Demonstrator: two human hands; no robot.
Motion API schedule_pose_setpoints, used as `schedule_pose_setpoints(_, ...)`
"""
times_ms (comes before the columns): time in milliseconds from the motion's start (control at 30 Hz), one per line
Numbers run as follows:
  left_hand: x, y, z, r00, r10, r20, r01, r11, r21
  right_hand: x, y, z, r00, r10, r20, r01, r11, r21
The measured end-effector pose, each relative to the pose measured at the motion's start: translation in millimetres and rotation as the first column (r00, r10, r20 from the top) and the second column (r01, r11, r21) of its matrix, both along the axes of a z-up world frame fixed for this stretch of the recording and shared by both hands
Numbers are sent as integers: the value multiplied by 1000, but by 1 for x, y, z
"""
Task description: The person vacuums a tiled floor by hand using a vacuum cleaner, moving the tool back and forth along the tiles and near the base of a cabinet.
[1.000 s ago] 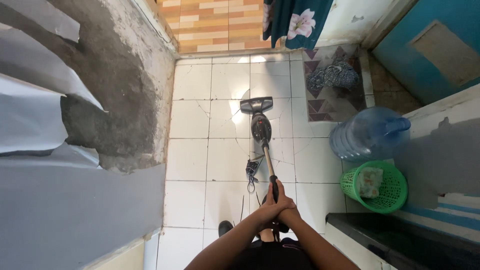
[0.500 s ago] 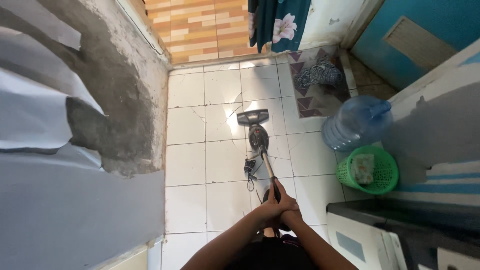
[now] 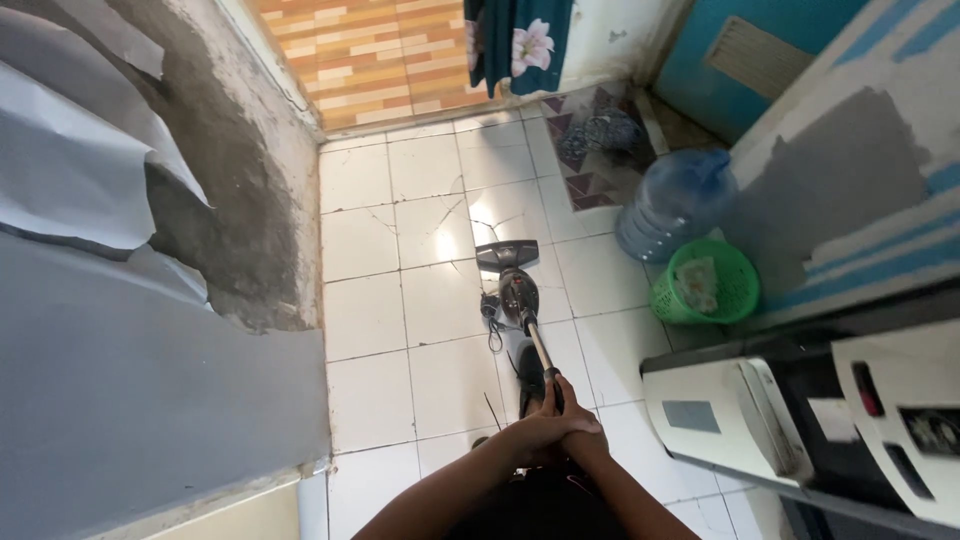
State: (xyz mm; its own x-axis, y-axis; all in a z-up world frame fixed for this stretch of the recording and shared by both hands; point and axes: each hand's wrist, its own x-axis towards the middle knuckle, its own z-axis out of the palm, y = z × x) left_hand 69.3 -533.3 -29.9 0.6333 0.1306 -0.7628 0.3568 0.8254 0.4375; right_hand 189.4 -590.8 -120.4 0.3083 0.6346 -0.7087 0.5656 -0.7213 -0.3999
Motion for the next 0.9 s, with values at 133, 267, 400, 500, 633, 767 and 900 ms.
schedule_pose_setpoints(133, -2, -21, 3, 992, -129, -7, 129, 984, 120, -1, -24, -27, 999, -33, -8, 33, 998, 45)
schedule_pose_setpoints(267, -4, -39, -3, 988, -151, 10, 148, 978, 146, -7, -25, -29, 997, -67, -46, 73, 989, 131)
schedule_pose_setpoints(400, -1, -37, 3, 996, -93, 10, 92, 993, 77, -16, -5, -28, 980, -140, -142, 180, 929, 324)
schedule_pose_setpoints(500, 6, -29, 9, 999, -45, -1, 45, 999, 29, -18, 0, -33, 971, -190, -146, 232, 896, 379)
schedule_pose_setpoints(633, 23, -11, 16, 1000, 6, -21, -7, 1000, -23, 10, -1, -45, 986, -150, -76, 158, 979, 128)
schedule_pose_setpoints(767, 50, 11, 22, 998, 39, -46, -41, 998, -57, 40, 7, -44, 996, -74, -56, 76, 997, 27)
schedule_pose_setpoints(900, 86, 36, 19, 997, 57, -56, -62, 994, -85, 71, 33, -15, 998, -48, -48, 48, 999, -8)
